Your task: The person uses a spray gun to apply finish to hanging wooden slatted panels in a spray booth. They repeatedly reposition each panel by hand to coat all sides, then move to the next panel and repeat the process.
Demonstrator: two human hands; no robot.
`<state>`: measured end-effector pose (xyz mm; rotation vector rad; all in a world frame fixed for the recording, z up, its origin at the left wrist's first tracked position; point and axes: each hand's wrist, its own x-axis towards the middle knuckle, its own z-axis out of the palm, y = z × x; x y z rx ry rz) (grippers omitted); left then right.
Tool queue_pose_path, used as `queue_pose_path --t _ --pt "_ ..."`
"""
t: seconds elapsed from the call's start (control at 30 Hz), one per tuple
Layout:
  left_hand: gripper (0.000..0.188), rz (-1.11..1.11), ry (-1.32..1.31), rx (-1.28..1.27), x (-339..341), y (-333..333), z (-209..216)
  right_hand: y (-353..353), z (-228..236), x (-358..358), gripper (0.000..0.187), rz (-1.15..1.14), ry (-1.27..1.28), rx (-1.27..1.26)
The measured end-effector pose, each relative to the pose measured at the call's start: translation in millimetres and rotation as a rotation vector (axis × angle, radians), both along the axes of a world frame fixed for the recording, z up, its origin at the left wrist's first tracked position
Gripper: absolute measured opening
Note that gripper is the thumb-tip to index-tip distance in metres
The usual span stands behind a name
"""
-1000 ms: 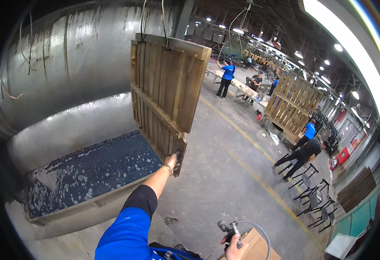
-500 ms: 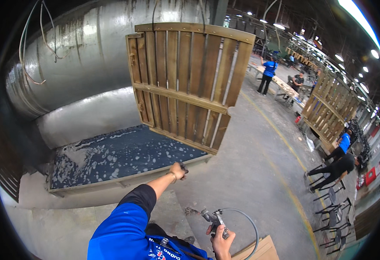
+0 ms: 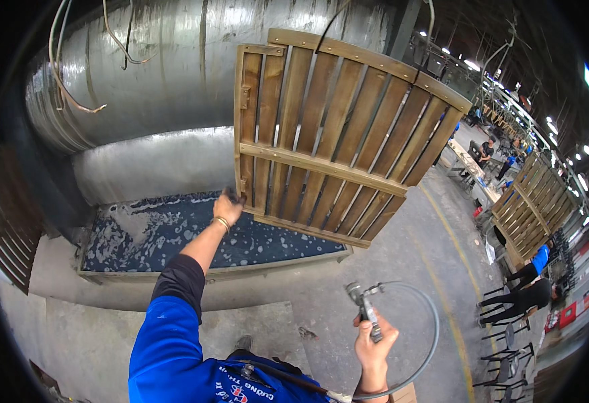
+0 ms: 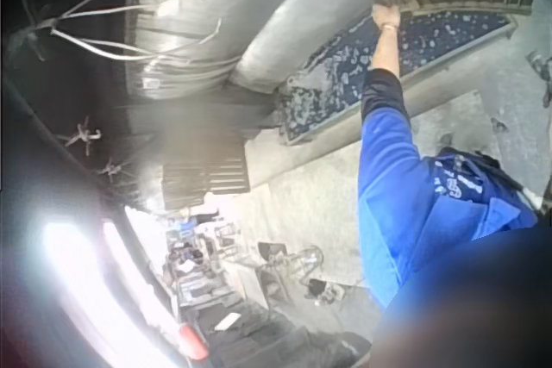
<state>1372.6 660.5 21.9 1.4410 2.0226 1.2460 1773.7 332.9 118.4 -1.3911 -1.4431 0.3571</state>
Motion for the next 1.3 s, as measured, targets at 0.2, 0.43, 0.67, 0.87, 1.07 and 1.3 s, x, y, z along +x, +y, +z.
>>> queue_pose_path --t 0.2,0.43,0.67,0.87,1.07,1.3 --pt "0.084 -0.019 0.041 0.087 -32 77 10 41 55 -40 0.074 -0.063 -0.028 0.11" --pt "0.089 -0.24 -0.077 0.11 -49 142 -2 49 85 -91 0.073 -0.011 -0.032 0.083" --pt "0.079 -0.268 -0.126 0.017 -48 122 -18 70 132 -113 0.028 0.042 0.081 -0.008" --pt "0.071 -0.287 0.024 0.064 -40 125 -29 112 207 -163 0.051 0.036 0.059 -0.179" --pt "0.072 -0.313 0.01 -0.003 -41 126 -34 142 238 -188 0.057 -0.186 -0.127 -0.25" --pt "0.089 -0.374 -0.187 0.155 -52 123 -56 145 249 -134 0.05 -0.509 -0.238 -0.134"
